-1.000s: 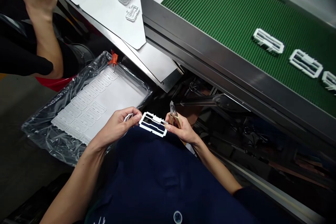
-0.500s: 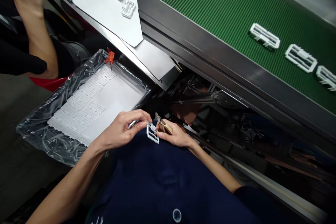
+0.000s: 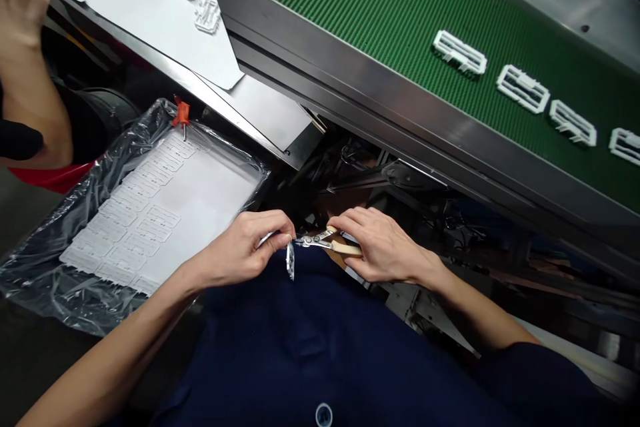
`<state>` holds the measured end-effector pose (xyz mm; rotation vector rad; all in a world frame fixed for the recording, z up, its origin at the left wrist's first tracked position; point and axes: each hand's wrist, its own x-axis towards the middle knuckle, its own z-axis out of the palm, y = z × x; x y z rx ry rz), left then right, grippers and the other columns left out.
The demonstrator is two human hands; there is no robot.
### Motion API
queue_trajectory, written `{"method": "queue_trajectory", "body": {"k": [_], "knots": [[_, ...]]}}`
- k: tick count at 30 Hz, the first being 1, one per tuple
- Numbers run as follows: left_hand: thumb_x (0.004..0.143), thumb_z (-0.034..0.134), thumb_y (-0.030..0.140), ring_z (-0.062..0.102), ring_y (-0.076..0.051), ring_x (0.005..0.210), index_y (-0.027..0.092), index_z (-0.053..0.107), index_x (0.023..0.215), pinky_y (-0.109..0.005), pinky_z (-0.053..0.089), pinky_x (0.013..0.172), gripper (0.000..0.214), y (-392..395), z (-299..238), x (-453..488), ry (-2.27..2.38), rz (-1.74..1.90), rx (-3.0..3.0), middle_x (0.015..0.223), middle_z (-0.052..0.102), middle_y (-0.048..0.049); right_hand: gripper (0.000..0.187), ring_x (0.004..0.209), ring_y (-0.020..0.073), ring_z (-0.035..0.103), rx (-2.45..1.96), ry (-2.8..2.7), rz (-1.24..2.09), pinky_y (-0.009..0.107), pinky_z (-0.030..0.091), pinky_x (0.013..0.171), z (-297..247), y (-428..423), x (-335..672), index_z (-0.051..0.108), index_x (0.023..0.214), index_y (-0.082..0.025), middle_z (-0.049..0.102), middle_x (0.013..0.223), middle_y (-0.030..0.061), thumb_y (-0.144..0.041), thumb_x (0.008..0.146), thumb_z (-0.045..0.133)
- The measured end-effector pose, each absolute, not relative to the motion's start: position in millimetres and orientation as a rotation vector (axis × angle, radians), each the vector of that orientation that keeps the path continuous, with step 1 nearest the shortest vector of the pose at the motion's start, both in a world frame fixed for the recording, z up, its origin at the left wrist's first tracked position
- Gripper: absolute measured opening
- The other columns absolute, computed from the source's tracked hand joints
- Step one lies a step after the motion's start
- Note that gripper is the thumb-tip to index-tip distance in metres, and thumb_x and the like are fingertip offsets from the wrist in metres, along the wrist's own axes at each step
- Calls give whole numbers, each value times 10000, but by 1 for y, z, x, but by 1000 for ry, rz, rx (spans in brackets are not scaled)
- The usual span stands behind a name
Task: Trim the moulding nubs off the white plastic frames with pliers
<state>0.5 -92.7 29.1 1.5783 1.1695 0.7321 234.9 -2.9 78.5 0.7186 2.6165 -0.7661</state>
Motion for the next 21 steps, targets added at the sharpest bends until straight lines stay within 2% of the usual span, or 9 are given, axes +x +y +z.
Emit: {"method": "queue_trajectory", "body": {"k": [7, 15, 21], "knots": [[917, 426, 208, 548, -155, 714, 168, 590, 842, -260, 408, 648, 185, -88, 29, 3, 1150, 689, 1605, 817, 610, -35, 383, 845, 205, 506, 634, 2569, -602, 339, 337, 768, 91, 0, 225, 523, 1129, -172, 576, 955, 73, -299, 768, 525], [903, 428, 207, 521, -148, 664, 176, 553, 783, -256, 386, 612, 176, -84, 31, 9, 1147, 656, 1590, 759, 585, -20, 246, 743, 190, 487, 510, 2563, -445, 330, 300, 691, 103, 6, 218, 539, 976, -173, 539, 858, 61, -315, 775, 546], [907, 449, 238, 541, -154, 690, 165, 575, 803, -259, 407, 640, 180, -83, 25, 14, 1133, 674, 1464, 760, 598, -22, 166, 698, 190, 507, 423, 2575, -376, 317, 263, 612, 105, 13, 214, 544, 909, -175, 540, 795, 58, -298, 809, 496]]}}
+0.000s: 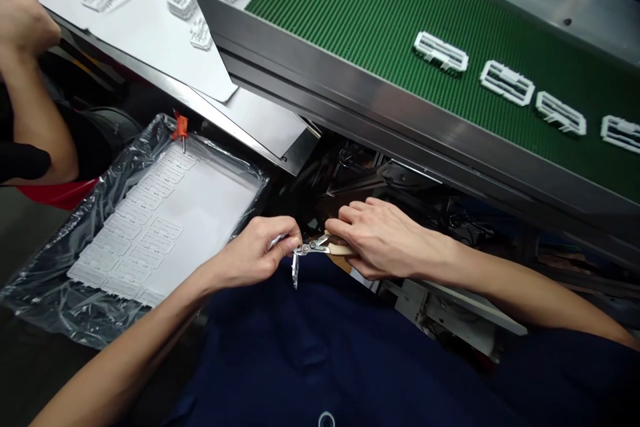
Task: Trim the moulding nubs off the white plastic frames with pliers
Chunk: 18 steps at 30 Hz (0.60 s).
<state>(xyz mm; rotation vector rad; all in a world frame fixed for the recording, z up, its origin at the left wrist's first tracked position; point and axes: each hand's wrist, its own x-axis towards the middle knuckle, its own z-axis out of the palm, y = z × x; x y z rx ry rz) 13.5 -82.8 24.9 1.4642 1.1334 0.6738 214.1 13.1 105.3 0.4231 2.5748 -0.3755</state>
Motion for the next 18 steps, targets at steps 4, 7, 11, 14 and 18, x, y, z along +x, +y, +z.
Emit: {"method": "queue_trajectory", "body": {"k": [4, 7, 11, 14, 18], "knots": [[915, 447, 276, 536, -156, 683, 161, 563, 774, -267, 412, 636, 216, -83, 22, 17, 1144, 685, 1399, 739, 591, -24, 109, 651, 176, 534, 426, 2609, -376, 297, 239, 558, 101, 16, 214, 541, 844, -177, 562, 763, 48, -253, 777, 502], [915, 450, 280, 541, -157, 678, 166, 565, 763, -272, 412, 631, 222, -82, 20, 19, 1158, 678, 1367, 730, 595, -18, 89, 560, 150, 520, 429, 2605, -410, 280, 183, 493, 97, 19, 212, 551, 818, -181, 577, 703, 35, -228, 766, 496], [910, 464, 288, 534, -157, 672, 171, 581, 776, -276, 407, 635, 213, -80, 21, 18, 1170, 684, 1317, 721, 591, -10, 85, 493, 126, 478, 517, 2567, -519, 263, 165, 469, 99, 22, 215, 569, 792, -191, 591, 659, 21, -198, 734, 506], [910, 475, 306, 521, -151, 675, 172, 579, 781, -268, 397, 634, 213, -81, 19, 17, 1180, 704, 1268, 713, 574, 0, 50, 500, 113, 459, 676, 2494, -793, 243, 219, 484, 94, 24, 227, 564, 764, -195, 572, 621, -1, -196, 747, 517], [913, 494, 334, 521, -136, 689, 159, 586, 808, -253, 410, 662, 224, -82, 12, 16, 1153, 758, 1166, 758, 585, -6, 82, 618, 108, 507, 992, 2354, -1528, 218, 357, 574, 54, 9, 241, 539, 817, -181, 577, 711, -8, -257, 799, 565]]}}
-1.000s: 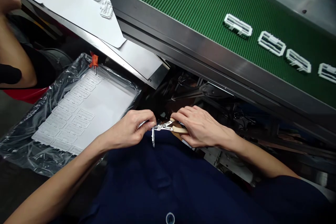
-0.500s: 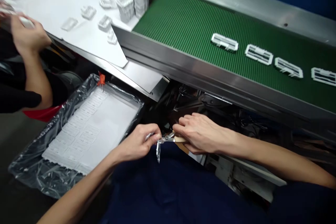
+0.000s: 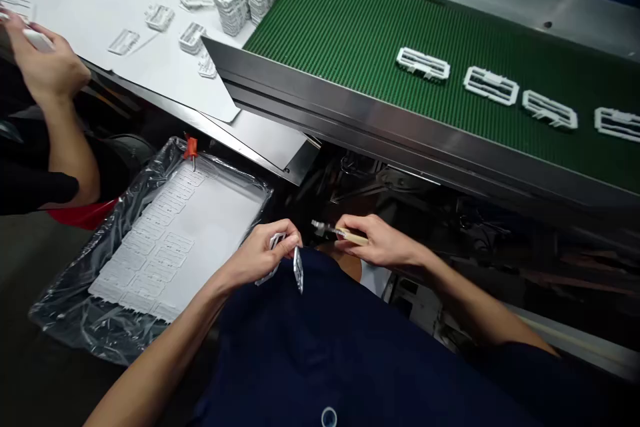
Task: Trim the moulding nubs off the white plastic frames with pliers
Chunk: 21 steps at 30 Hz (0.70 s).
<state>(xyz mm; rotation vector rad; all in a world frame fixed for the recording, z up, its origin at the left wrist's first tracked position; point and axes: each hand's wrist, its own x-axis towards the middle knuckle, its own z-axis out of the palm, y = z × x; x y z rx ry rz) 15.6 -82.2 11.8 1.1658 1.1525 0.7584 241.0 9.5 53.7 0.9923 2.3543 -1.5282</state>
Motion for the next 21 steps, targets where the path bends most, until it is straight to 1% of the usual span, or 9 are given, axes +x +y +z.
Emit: {"method": "queue_trajectory", "body": {"k": [3, 6, 8, 10, 13, 15, 16, 18, 21], "knots": [[903, 522, 338, 521, -129, 673, 145, 588, 797, -245, 422, 654, 230, -83, 8, 17, 1099, 816, 1096, 745, 587, -13, 250, 785, 135, 556, 1090, 2074, -2216, 252, 432, 703, 9, -20, 236, 501, 903, -175, 599, 903, 34, -356, 790, 630], [891, 546, 332, 542, -134, 668, 137, 582, 781, -250, 440, 648, 227, -82, 1, 19, 1000, 857, 999, 732, 594, -22, 304, 797, 130, 534, 1125, 1855, -2580, 258, 434, 726, -20, -49, 225, 489, 893, -178, 565, 894, 22, -358, 750, 689], [874, 572, 334, 554, -133, 657, 137, 586, 792, -246, 449, 626, 214, -80, -8, 21, 972, 858, 885, 761, 610, -31, 276, 734, 113, 500, 1266, 1825, -2651, 246, 419, 690, -25, -60, 221, 497, 857, -178, 541, 827, 4, -340, 751, 694], [813, 655, 306, 571, -128, 666, 155, 606, 906, -241, 462, 623, 184, -78, -22, 24, 1036, 860, 755, 881, 637, -41, 271, 668, 97, 469, 1442, 1783, -2715, 234, 398, 640, -23, -63, 223, 488, 839, -180, 538, 781, -8, -329, 751, 696], [658, 792, 221, 605, -130, 723, 211, 601, 1129, -226, 476, 642, 508, -76, -46, 31, 1158, 840, 554, 1086, 627, -53, 315, 622, 89, 445, 1679, 1748, -2765, 225, 374, 595, -19, -59, 231, 468, 840, -183, 544, 749, -15, -309, 713, 727], [663, 795, 279, 600, -125, 680, 173, 639, 1109, -203, 461, 593, 485, -76, -57, 37, 1162, 791, 472, 965, 660, -56, 324, 629, 92, 454, 1824, 1760, -2735, 228, 381, 603, -16, -56, 234, 470, 844, -182, 545, 747, -16, -301, 698, 734], [706, 761, 358, 593, -122, 645, 146, 664, 1062, -198, 455, 570, 426, -76, -60, 40, 1134, 774, 434, 860, 666, -52, 320, 635, 94, 461, 1898, 1760, -2714, 231, 389, 611, -15, -56, 234, 473, 844, -182, 545, 747, -17, -298, 695, 731], [771, 657, 520, 583, -121, 602, 122, 685, 1004, -203, 465, 555, 462, -76, -59, 45, 1026, 777, 331, 727, 647, -43, 295, 640, 96, 472, 2045, 1737, -2689, 233, 400, 621, -13, -57, 231, 476, 830, -181, 540, 738, -21, -289, 697, 716], [752, 634, 599, 604, -127, 630, 119, 694, 986, -211, 505, 590, 538, -74, -47, 50, 860, 852, 143, 754, 662, -52, 259, 633, 94, 479, 2240, 1660, -2657, 232, 409, 616, -7, -60, 223, 478, 809, -178, 541, 721, -25, -254, 688, 694]]}}
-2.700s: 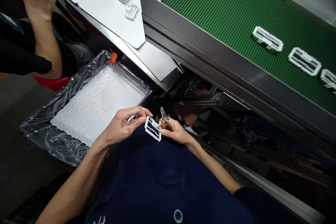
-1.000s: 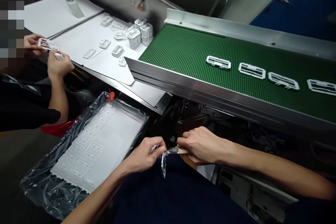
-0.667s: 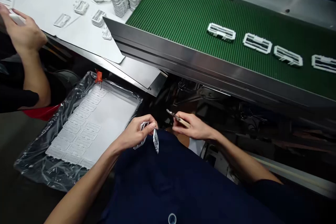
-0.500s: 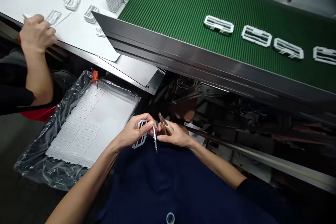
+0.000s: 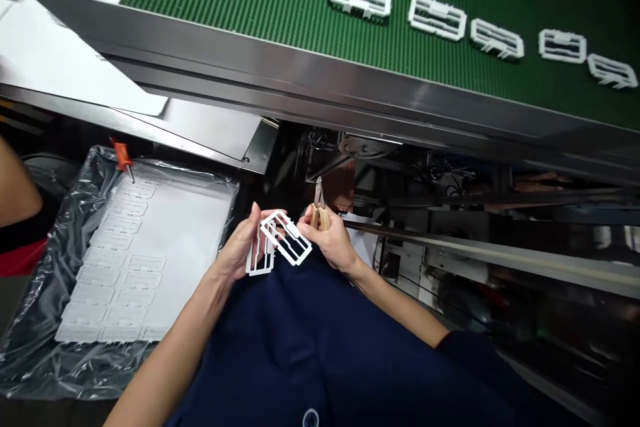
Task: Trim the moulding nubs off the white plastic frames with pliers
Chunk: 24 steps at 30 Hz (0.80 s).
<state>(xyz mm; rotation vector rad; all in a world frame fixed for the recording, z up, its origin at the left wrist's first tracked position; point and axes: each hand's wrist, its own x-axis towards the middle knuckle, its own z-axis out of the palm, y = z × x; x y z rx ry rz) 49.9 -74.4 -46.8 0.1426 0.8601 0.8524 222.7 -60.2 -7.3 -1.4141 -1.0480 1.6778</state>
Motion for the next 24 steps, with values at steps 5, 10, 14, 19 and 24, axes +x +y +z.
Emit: {"method": "queue_trajectory", "body": {"k": [5, 10, 14, 19, 24], "knots": [[766, 708, 422, 604, -119, 590, 88, 710, 892, -189, 511, 562, 357, -70, -30, 53, 854, 897, 80, 712, 670, -57, 221, 626, 93, 479, -1493, -1028, 1594, 234, 415, 617, 7, -61, 216, 481, 794, -181, 539, 703, -27, -234, 679, 661], [806, 671, 302, 604, -125, 589, 75, 704, 885, -182, 506, 541, 242, -66, -28, 53, 888, 909, 84, 695, 661, -63, 193, 629, 97, 488, -1561, -1109, 1513, 238, 426, 621, 14, -58, 216, 490, 786, -183, 542, 702, -26, -253, 687, 640], [839, 621, 266, 590, -120, 566, 62, 698, 896, -178, 495, 509, 226, -64, -29, 55, 891, 930, 87, 677, 649, -64, 190, 632, 96, 487, -1561, -1115, 1505, 238, 428, 622, 13, -58, 216, 498, 786, -175, 547, 715, -18, -261, 693, 640], [863, 565, 172, 623, -123, 617, 48, 699, 870, -181, 528, 569, 182, -62, -27, 58, 899, 969, -9, 718, 663, -66, 218, 634, 95, 485, -1552, -1141, 1517, 235, 420, 618, 15, -57, 220, 512, 804, -174, 537, 718, -22, -314, 722, 657], [900, 493, 146, 635, -118, 592, 52, 695, 848, -182, 537, 568, 229, -58, -24, 59, 892, 950, -90, 706, 672, -68, 299, 653, 106, 505, -1445, -1112, 1662, 245, 426, 626, 11, -59, 226, 512, 815, -169, 571, 727, -12, -317, 674, 730]]}}
